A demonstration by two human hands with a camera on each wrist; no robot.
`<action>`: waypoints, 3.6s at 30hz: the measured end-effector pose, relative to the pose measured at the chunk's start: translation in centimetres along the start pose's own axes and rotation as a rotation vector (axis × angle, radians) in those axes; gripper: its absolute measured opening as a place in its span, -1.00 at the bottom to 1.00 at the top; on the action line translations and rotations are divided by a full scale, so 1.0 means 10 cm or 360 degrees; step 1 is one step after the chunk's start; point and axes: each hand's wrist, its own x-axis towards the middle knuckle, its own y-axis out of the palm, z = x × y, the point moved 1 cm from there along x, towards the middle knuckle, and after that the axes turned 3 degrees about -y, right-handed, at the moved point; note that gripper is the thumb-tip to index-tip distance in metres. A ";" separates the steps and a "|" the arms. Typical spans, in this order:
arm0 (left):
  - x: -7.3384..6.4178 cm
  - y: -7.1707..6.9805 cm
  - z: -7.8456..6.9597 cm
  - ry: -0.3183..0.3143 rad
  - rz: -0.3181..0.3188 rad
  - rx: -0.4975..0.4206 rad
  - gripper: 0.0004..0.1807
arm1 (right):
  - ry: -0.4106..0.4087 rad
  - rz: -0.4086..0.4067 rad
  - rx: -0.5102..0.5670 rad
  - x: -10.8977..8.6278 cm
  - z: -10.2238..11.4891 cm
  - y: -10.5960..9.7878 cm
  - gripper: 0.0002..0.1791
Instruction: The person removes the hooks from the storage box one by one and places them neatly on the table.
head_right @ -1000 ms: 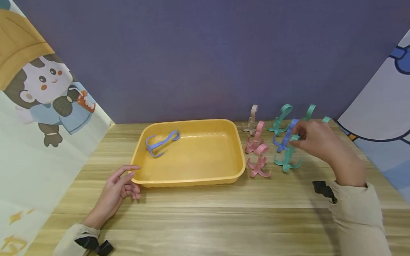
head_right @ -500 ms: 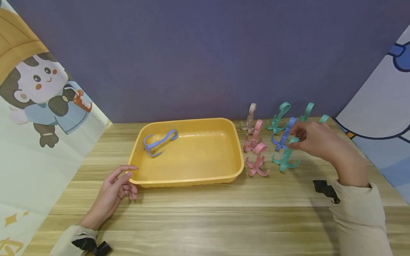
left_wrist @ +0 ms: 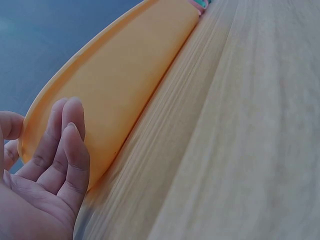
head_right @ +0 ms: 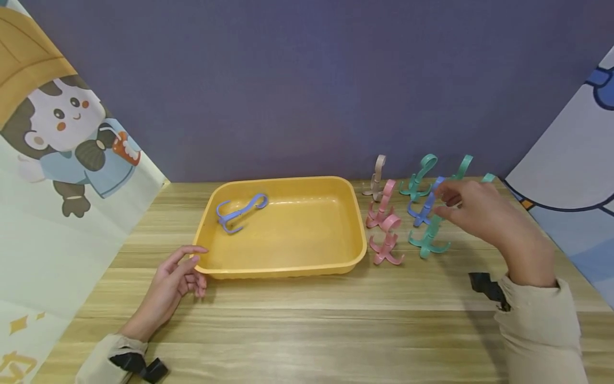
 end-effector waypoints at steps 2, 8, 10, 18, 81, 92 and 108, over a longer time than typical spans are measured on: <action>0.00 0.00 0.00 -0.0002 -0.0008 -0.0002 -0.72 | -0.0008 -0.0042 0.0004 0.00 0.05 0.00 -0.50; 0.00 0.01 -0.01 -0.0014 -0.0041 0.0003 -0.71 | -0.0068 -0.0234 -0.0003 -0.02 0.31 0.01 -0.59; 0.00 0.01 -0.02 -0.0014 -0.0046 0.0007 -0.71 | -0.0103 -0.0329 0.0001 -0.02 0.43 0.02 -0.64; 0.00 0.01 -0.03 -0.0021 -0.0056 0.0016 -0.72 | -0.0532 -0.0771 0.0013 -0.04 0.98 0.13 -0.75; -0.01 0.05 -0.02 -0.0069 -0.0097 0.0043 -0.64 | -0.1008 -0.0068 -0.0128 1.89 2.54 1.28 -0.71; 0.01 0.06 -0.03 -0.0061 -0.0097 0.0058 -0.62 | -0.0977 0.0110 -0.0319 1.98 2.46 1.68 -0.69; 0.00 0.05 -0.01 -0.0069 -0.0097 0.0062 -0.61 | -0.0836 0.0261 -0.0138 2.02 2.23 1.74 -0.87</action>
